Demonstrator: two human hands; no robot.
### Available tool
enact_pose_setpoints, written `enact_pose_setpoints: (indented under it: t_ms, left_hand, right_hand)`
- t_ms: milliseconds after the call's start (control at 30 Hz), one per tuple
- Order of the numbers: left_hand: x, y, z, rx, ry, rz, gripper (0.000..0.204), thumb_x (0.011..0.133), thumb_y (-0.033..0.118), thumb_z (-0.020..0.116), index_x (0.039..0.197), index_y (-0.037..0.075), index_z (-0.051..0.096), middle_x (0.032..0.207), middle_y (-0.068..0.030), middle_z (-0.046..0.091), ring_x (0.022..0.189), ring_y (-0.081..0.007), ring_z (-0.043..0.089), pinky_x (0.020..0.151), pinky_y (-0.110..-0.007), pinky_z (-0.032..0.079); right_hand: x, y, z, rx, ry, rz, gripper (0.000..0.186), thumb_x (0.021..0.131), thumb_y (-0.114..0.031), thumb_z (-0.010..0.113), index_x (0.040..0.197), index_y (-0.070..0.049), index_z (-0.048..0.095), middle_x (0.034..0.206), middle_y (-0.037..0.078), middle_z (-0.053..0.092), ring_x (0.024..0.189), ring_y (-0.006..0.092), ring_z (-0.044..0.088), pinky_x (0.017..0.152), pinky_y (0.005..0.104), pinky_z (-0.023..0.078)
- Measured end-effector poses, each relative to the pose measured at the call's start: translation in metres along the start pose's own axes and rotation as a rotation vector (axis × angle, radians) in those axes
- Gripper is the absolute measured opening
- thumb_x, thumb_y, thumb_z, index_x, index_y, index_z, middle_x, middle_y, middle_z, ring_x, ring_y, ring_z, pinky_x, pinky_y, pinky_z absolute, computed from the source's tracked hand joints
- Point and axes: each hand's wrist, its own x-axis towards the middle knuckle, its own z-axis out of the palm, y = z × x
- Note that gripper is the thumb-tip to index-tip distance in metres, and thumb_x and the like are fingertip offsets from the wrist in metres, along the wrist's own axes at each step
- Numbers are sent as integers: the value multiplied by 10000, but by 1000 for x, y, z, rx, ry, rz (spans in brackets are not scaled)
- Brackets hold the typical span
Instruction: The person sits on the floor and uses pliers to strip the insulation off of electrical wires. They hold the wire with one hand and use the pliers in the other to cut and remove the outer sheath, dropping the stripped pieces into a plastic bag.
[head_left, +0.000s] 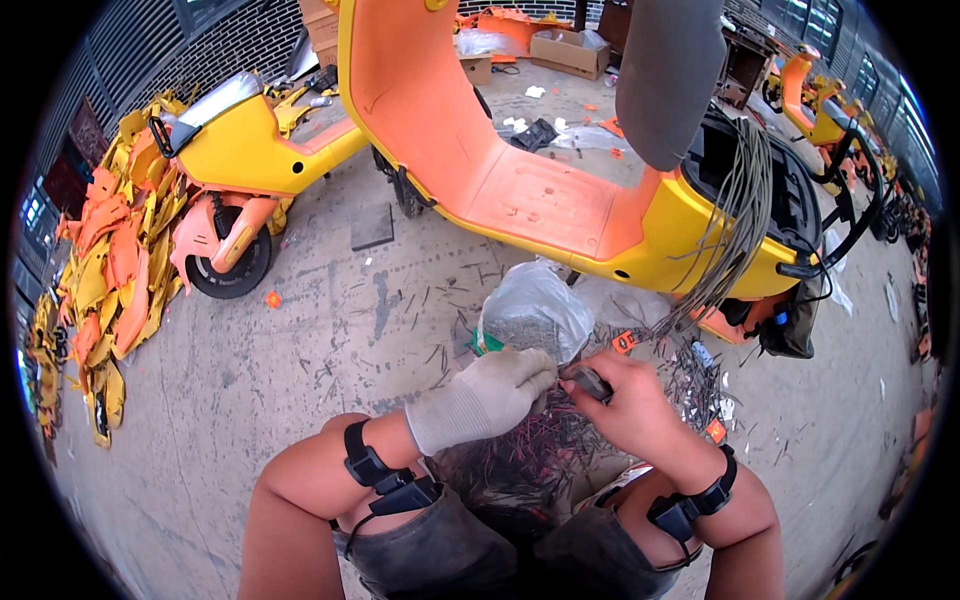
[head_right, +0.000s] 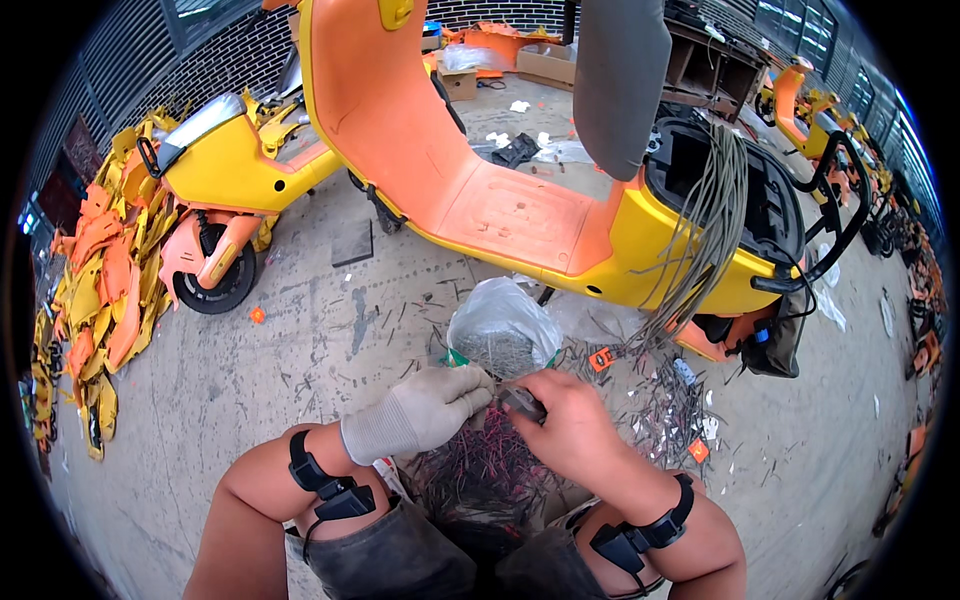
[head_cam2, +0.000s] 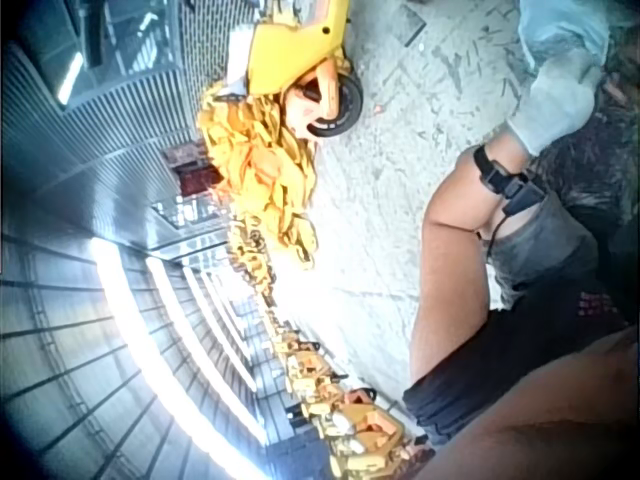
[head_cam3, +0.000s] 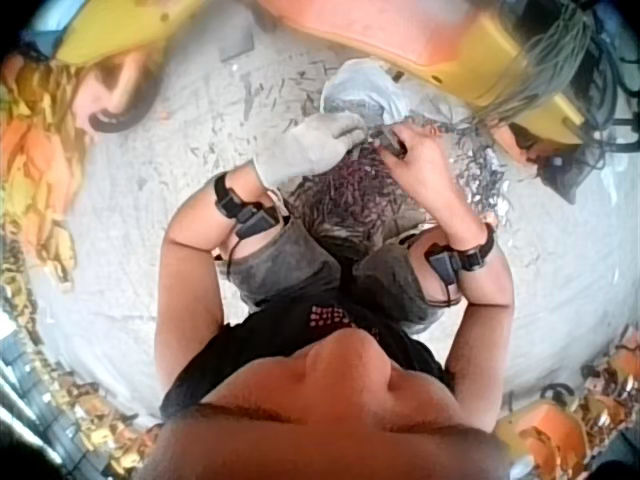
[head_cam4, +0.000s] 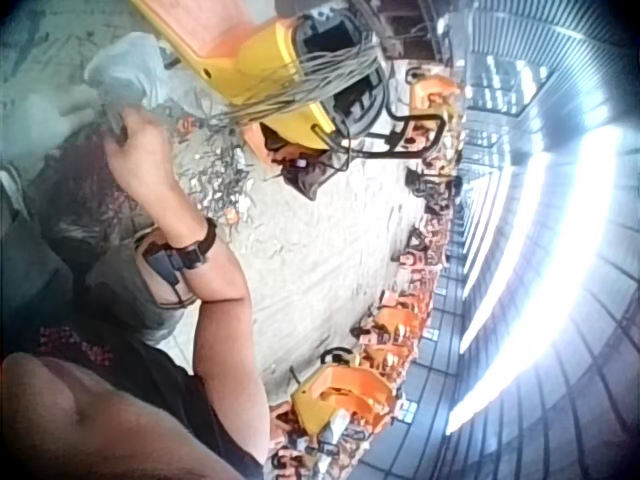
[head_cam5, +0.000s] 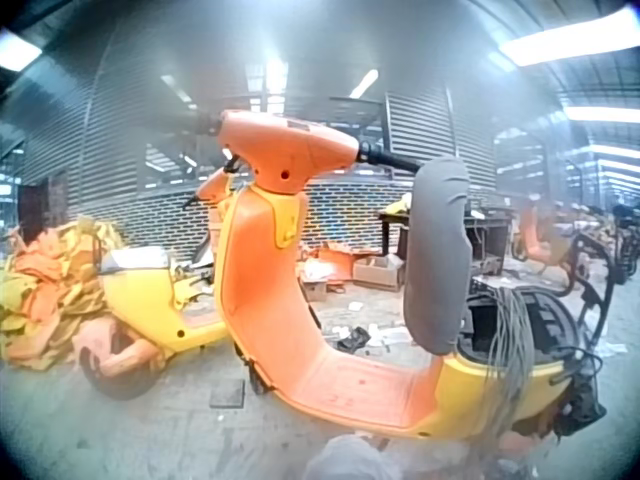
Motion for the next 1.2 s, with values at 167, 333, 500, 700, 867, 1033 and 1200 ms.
enact_pose_setpoints:
  t_ms: [167, 333, 500, 700, 867, 1033, 1200]
  left_hand:
    - [-2, 4, 1, 25, -13, -3, 233, 1002, 257, 542, 1064, 47, 621, 971, -184, 674, 964, -387, 658, 839, -456, 508]
    - [-3, 9, -5, -24, -99, -9, 251, 985, 262, 563, 1055, 30, 630, 965, -188, 682, 973, -399, 656, 847, -466, 508]
    - [-2, 4, -2, -13, -87, 38, 243, 968, 255, 581, 1020, 28, 650, 934, -175, 694, 966, -382, 663, 850, -454, 515]
    - [-3, 3, -2, 18, -42, 45, 225, 958, 247, 589, 1018, 44, 668, 943, -179, 695, 968, -376, 666, 858, -455, 516]
    - [-5, 2, -2, 23, -31, 111, 222, 951, 235, 594, 1031, 48, 683, 954, -187, 693, 969, -379, 666, 860, -456, 518]
    - [-4, 5, -6, -43, -26, 39, 225, 945, 232, 603, 1014, 36, 690, 970, -175, 698, 968, -372, 669, 867, -442, 522]
    - [-3, 7, -9, -65, -17, -3, 229, 949, 229, 604, 1027, 32, 692, 997, -159, 702, 979, -363, 671, 885, -428, 525]
  right_hand:
    - [0, -5, 1, 57, -63, 101, 174, 831, -101, 735, 957, 7, 684, 864, 183, 671, 793, 343, 675, 731, 391, 539]
    - [1, -4, 5, 91, -47, 85, 172, 790, -99, 719, 873, 29, 638, 782, 210, 635, 728, 396, 650, 661, 438, 521]
    - [3, -11, 2, 153, -118, 223, 180, 787, -106, 721, 846, 32, 621, 692, 199, 598, 623, 360, 608, 613, 415, 500]
    - [2, -2, 6, 184, -118, 195, 198, 797, -127, 721, 855, 34, 621, 703, 201, 600, 618, 329, 600, 609, 404, 495]
    - [3, -4, 6, 195, -140, 228, 198, 809, -128, 713, 884, 31, 622, 695, 180, 596, 613, 265, 584, 605, 391, 489]
    - [5, -2, 5, 269, -185, 323, 183, 819, -115, 690, 902, 30, 613, 660, 112, 563, 621, 141, 535, 589, 347, 476]
    - [6, -6, 0, 337, -218, 416, 150, 838, -107, 667, 901, 20, 619, 700, 47, 580, 667, 103, 530, 613, 307, 469]
